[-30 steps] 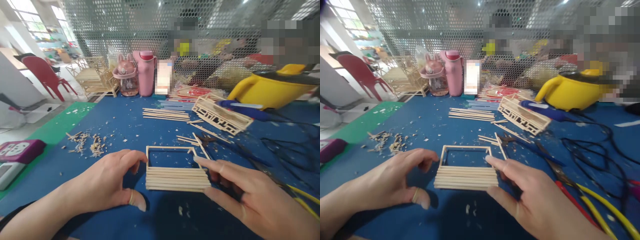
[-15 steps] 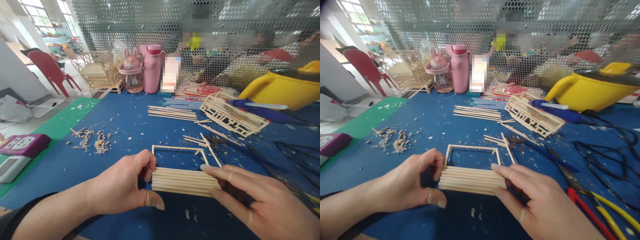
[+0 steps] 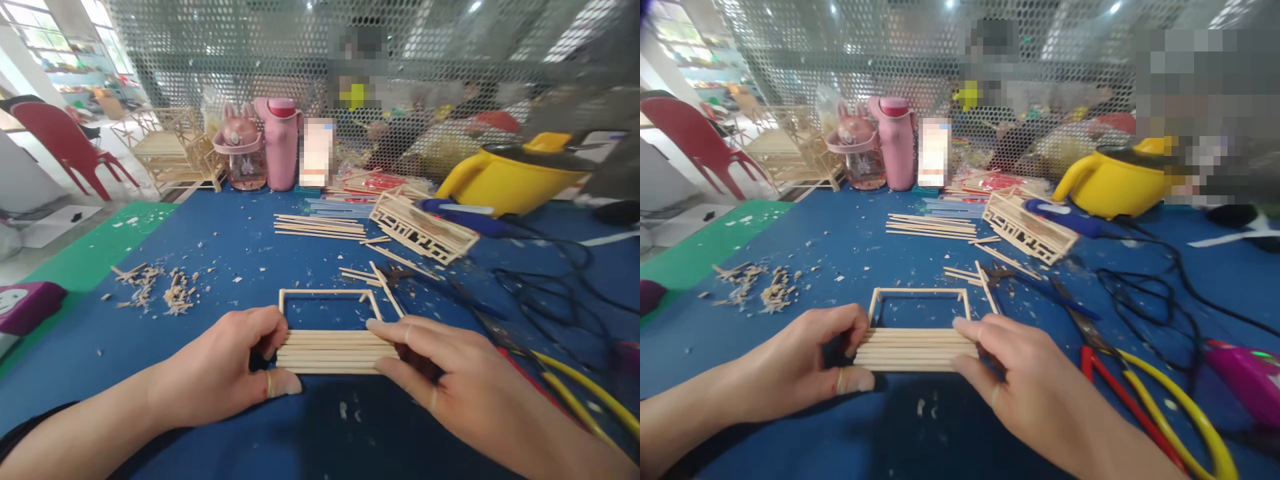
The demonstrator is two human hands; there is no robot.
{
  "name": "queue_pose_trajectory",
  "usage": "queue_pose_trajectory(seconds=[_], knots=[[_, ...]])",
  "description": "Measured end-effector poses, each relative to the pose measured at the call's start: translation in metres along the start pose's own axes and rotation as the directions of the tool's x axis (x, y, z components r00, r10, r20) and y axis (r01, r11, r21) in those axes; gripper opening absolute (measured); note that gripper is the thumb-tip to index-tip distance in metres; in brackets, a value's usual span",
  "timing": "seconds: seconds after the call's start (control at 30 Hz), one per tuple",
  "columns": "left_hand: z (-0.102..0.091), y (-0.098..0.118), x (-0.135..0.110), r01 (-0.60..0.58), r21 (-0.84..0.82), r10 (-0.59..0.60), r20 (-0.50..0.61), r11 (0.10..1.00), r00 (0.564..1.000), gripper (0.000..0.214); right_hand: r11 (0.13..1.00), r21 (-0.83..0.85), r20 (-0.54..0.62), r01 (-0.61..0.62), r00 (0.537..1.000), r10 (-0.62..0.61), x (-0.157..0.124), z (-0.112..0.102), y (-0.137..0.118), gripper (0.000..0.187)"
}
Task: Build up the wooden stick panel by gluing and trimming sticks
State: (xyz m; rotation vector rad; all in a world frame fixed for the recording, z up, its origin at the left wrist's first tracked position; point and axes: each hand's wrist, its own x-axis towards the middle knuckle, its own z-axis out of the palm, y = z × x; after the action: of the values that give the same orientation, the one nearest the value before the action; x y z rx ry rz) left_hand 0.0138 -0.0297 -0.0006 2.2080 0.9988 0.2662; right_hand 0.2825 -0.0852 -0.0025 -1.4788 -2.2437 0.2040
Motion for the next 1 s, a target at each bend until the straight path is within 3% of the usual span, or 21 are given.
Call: queue_pose_trajectory(seconds=[0.17, 0.27, 0.33, 0.47, 0.57, 0.7, 0.77, 0.83, 0.93, 0.97, 1.0], knots=[[0.001, 0.007, -0.005, -0.092, 0.266, 0.115, -0.075, 0.960, 0.990, 0.027, 0.996, 0.043, 0.086, -0.081, 0.993, 0.077, -0.001, -0.004, -0.003, 0.027], [0.007, 0.025, -0.003, -0.129, 0.501, 0.265, -0.210, 0.856, 0.941, 0.031, 0.993, 0.064, 0.111, -0.102, 0.989, 0.095, 0.001, -0.007, -0.006, 0.025], [0.017, 0.040, 0.006, -0.148, 0.582, 0.341, -0.236, 0.799, 0.910, 0.037, 0.992, 0.078, 0.122, -0.095, 0.989, 0.085, 0.002, -0.009, -0.007, 0.022], [0.043, 0.061, 0.028, -0.100, 0.576, 0.206, -0.121, 0.811, 0.971, 0.053, 0.992, 0.053, 0.139, -0.110, 0.985, 0.102, 0.001, -0.011, -0.011, 0.021], [0.055, 0.062, 0.035, -0.085, 0.606, 0.136, -0.040, 0.791, 0.990, 0.046, 0.992, 0.053, 0.149, -0.118, 0.983, 0.109, 0.000, -0.011, -0.014, 0.019], [0.056, 0.059, 0.034, -0.083, 0.634, 0.125, -0.021, 0.768, 0.992, 0.034, 0.983, 0.122, 0.131, -0.137, 0.984, 0.120, -0.001, -0.017, -0.011, 0.021], [0.055, 0.059, 0.034, -0.083, 0.630, 0.121, -0.018, 0.772, 0.992, 0.032, 0.959, 0.217, 0.053, -0.181, 0.983, 0.174, -0.001, -0.025, -0.003, 0.030], [0.055, 0.059, 0.034, -0.074, 0.632, 0.111, -0.020, 0.772, 0.994, 0.032, 0.917, 0.325, -0.134, -0.230, 0.949, 0.285, 0.000, -0.035, 0.007, 0.035], [0.056, 0.059, 0.035, -0.054, 0.646, 0.093, -0.026, 0.762, 0.995, 0.030, 0.873, 0.409, -0.425, -0.266, 0.791, 0.440, 0.002, -0.045, 0.020, 0.029], [0.056, 0.059, 0.035, -0.051, 0.649, 0.088, -0.024, 0.759, 0.996, 0.029, 0.874, 0.396, -0.471, -0.282, 0.755, 0.457, 0.003, -0.045, 0.023, 0.026], [0.056, 0.059, 0.035, -0.050, 0.650, 0.084, -0.021, 0.758, 0.996, 0.029, 0.881, 0.362, -0.483, -0.305, 0.747, 0.457, 0.004, -0.044, 0.027, 0.025]])
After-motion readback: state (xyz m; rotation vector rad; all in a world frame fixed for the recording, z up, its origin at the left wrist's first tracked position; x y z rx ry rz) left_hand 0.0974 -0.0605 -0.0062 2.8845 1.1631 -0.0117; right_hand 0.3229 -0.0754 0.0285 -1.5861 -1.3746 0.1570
